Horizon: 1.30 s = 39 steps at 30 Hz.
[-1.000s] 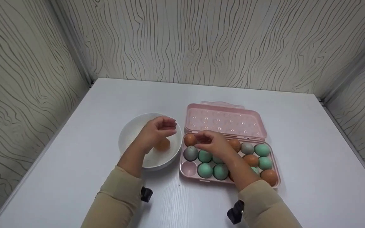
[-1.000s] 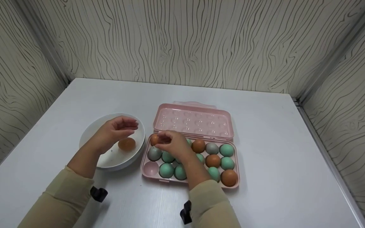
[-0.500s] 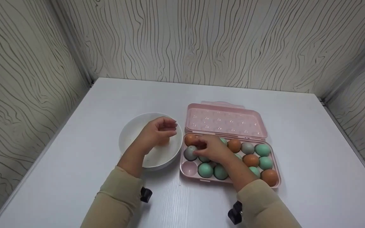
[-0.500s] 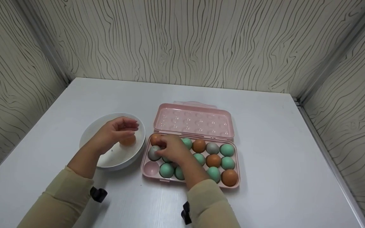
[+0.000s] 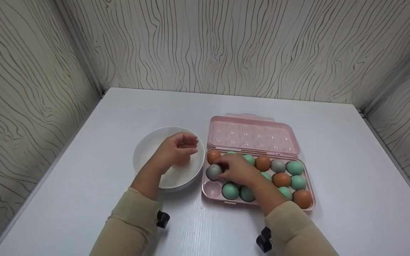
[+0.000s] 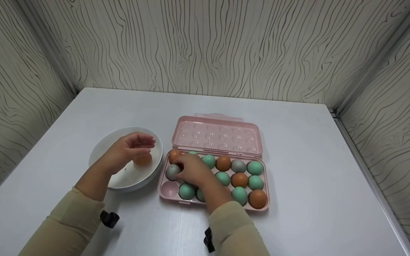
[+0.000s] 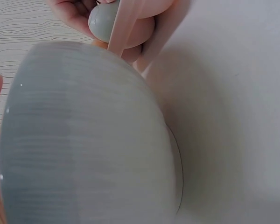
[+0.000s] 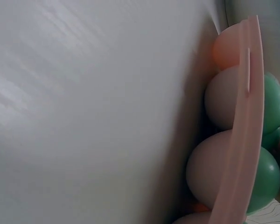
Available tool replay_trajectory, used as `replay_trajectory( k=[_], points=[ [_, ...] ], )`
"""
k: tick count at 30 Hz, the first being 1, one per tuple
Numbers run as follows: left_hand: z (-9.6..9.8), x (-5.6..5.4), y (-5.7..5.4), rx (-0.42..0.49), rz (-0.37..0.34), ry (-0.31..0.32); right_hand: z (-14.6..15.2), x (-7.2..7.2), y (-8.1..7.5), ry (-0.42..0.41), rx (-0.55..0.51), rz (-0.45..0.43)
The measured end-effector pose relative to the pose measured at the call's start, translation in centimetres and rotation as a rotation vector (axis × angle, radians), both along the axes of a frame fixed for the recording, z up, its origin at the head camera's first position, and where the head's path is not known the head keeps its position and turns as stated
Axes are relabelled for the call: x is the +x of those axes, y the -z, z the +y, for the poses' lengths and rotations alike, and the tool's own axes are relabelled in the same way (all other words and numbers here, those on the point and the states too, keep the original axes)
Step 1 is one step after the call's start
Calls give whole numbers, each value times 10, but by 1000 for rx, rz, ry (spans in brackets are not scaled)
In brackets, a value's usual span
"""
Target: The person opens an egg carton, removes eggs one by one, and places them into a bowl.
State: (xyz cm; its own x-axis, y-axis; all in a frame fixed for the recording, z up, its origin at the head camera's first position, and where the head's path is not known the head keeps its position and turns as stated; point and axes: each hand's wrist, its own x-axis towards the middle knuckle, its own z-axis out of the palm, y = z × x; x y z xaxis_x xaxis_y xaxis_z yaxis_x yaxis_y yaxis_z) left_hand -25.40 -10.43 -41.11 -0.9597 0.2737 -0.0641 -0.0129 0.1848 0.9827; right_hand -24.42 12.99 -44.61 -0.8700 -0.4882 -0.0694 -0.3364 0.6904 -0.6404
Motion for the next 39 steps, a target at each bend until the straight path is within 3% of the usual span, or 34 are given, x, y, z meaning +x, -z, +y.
replay_trajectory(
  k=[9,19,31,39],
  points=[
    [2,2,2,-30,-5,6,-2,1,2,0,1,61],
    [2,1,4,-56,-15,17,3,0,-6,70,-44,-30],
    [6,2,4,-65,-5,46,16,-12,-45,54,-160,33],
    [13,2,0,-110,-20,45,18,-11,-66,93,-215,-11]
  ],
)
